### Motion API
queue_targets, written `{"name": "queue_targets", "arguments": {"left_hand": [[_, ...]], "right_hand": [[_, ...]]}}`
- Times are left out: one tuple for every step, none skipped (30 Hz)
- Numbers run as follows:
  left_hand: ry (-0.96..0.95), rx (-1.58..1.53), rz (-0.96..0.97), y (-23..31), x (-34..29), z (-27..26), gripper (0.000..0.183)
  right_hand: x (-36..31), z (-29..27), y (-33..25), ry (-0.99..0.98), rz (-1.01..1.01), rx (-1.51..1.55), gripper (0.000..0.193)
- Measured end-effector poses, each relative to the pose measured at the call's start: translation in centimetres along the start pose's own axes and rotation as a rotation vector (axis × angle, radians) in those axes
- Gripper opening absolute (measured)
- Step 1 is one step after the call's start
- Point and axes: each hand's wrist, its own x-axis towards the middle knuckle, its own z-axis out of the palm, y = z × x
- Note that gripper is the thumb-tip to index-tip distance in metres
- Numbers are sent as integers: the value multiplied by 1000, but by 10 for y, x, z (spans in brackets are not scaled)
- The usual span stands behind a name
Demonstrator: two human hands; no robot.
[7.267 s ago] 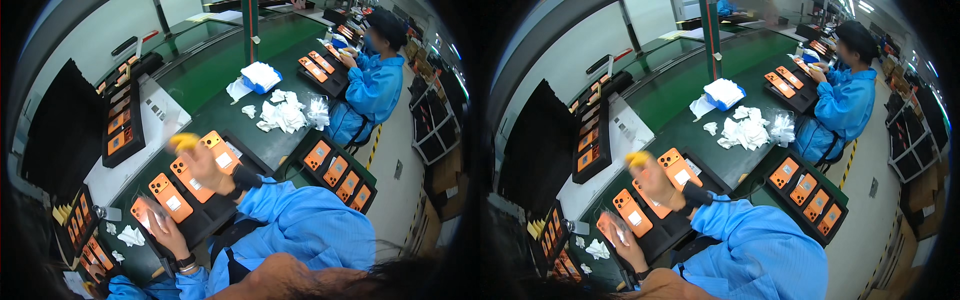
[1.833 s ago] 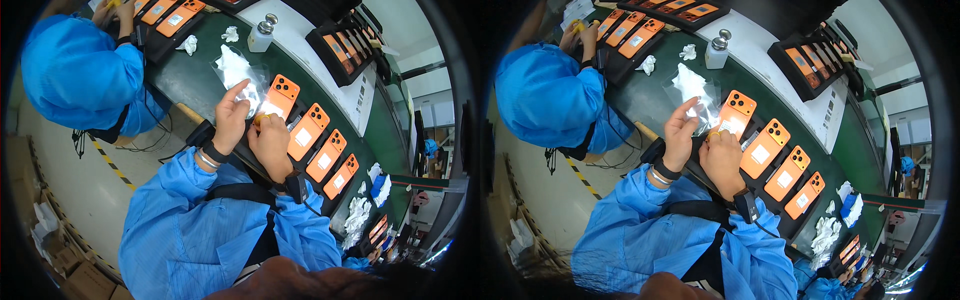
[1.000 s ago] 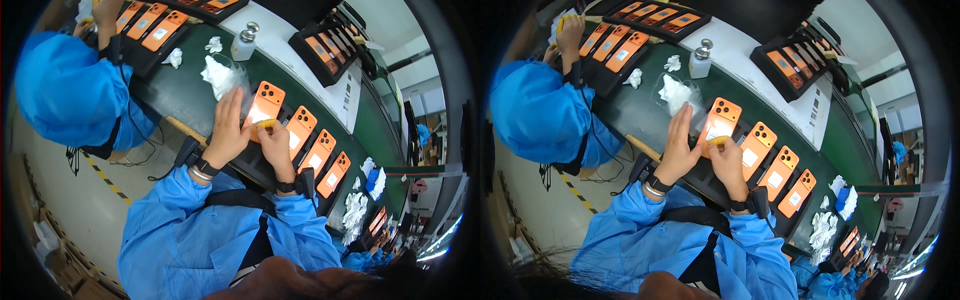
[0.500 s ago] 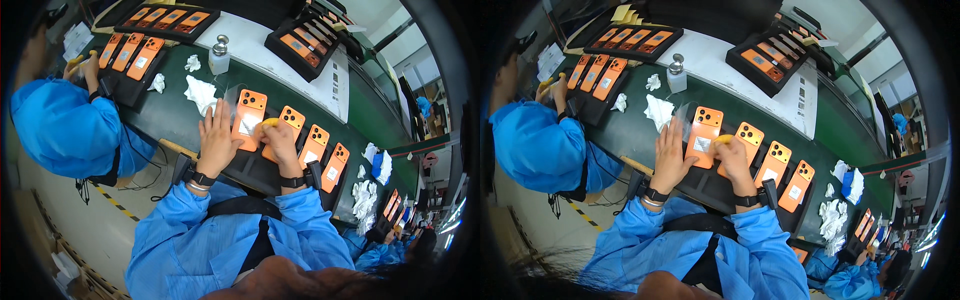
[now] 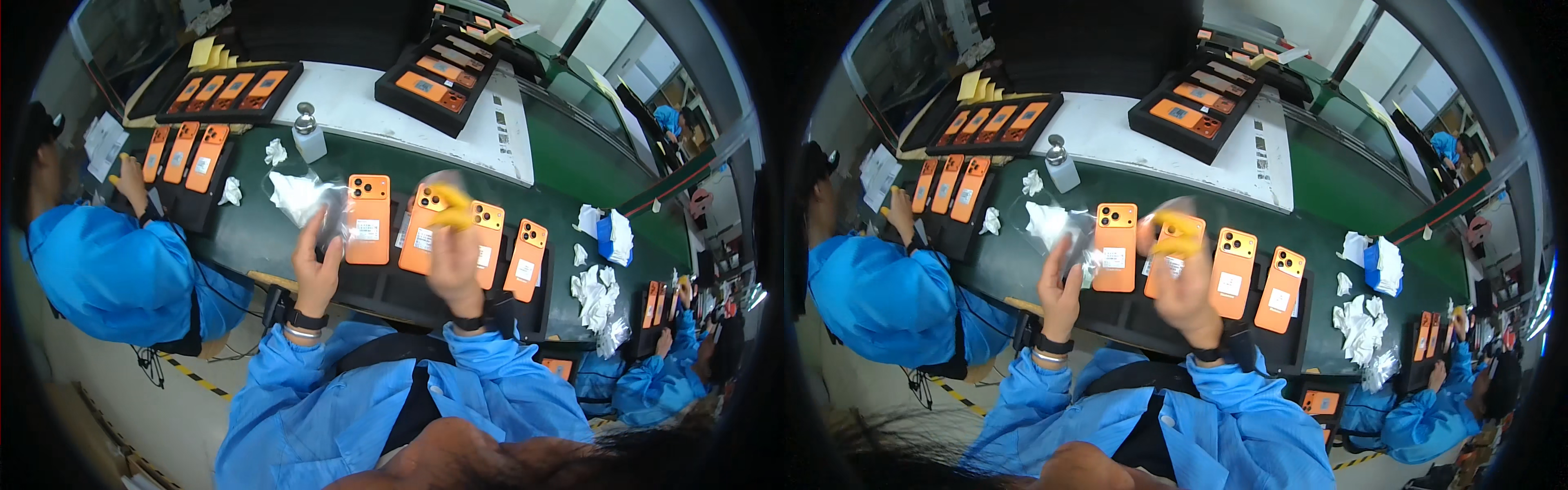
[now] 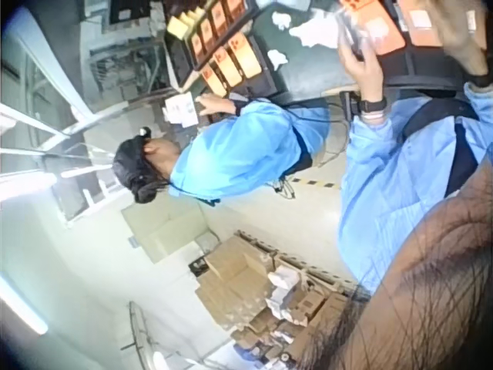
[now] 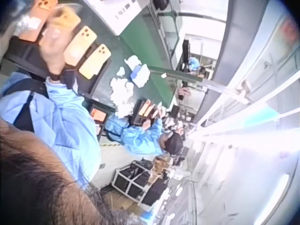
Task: The recorder is cleaning and inspecting the back panels of several orange-backed smartphones on an assembly line bench.
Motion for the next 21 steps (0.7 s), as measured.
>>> {"name": "queue_targets", "arguments": {"left_hand": [[-57,-269,-83,0,-7,-1,54],[-105,-533,-171,1,-11,-2,49],[-125,-579,-146,17,-14,-1,50],[-141,-733,-163,19,-17,2,47],[-147,-690,-247,22,-18,4,45],[-141,-642,-326,24,-18,6,44],[-125,-722,-329,21,-21,9,46],[-148,-762,-306,19,-20,9,51],[-140,-734,-322,22,-20,6,52],[-135,-706,-339,27,-21,2,54],[-138,-674,-371,36,-18,-2,58],[-137,-667,-374,38,-19,-7,58],[-94,-648,-389,39,-22,-13,60],[-68,-636,-405,40,-24,-16,63],[-20,-615,-429,43,-26,-19,66],[-12,-546,-405,41,-29,-26,66],[22,-512,-403,41,-31,-34,66],[55,-477,-399,39,-30,-43,66],[80,-404,-398,33,-29,-52,66],[93,-327,-387,25,-27,-61,66],[142,-255,-392,16,-28,-74,66]], "right_hand": [[-1,10,-8,-156,-80,-32,26],[-13,24,-6,-348,-77,-50,23],[-17,34,-9,-521,-169,-33,23],[-25,37,-13,-707,-208,-104,21],[-29,36,-18,-755,-186,-108,19],[-31,34,-20,-807,-176,-107,18],[-32,29,-19,-718,-170,-10,18],[-31,23,-18,-626,-154,84,20],[-31,15,-19,-502,-135,93,21],[-28,2,-24,-455,-73,13,22],[-32,-6,-22,-303,38,55,23],[-38,-14,-23,-207,165,-7,24],[-39,-16,-23,-164,268,30,25],[-42,-21,-24,-109,374,53,26],[-52,-23,-16,-81,432,101,28],[-57,-25,-15,-101,463,93,28],[-60,-29,-18,-139,482,77,28],[-62,-31,-21,-175,501,61,27],[-67,-33,-21,-163,485,9,26],[-74,-39,-20,-132,497,-5,26],[-78,-41,-21,-137,492,-48,26]]}}
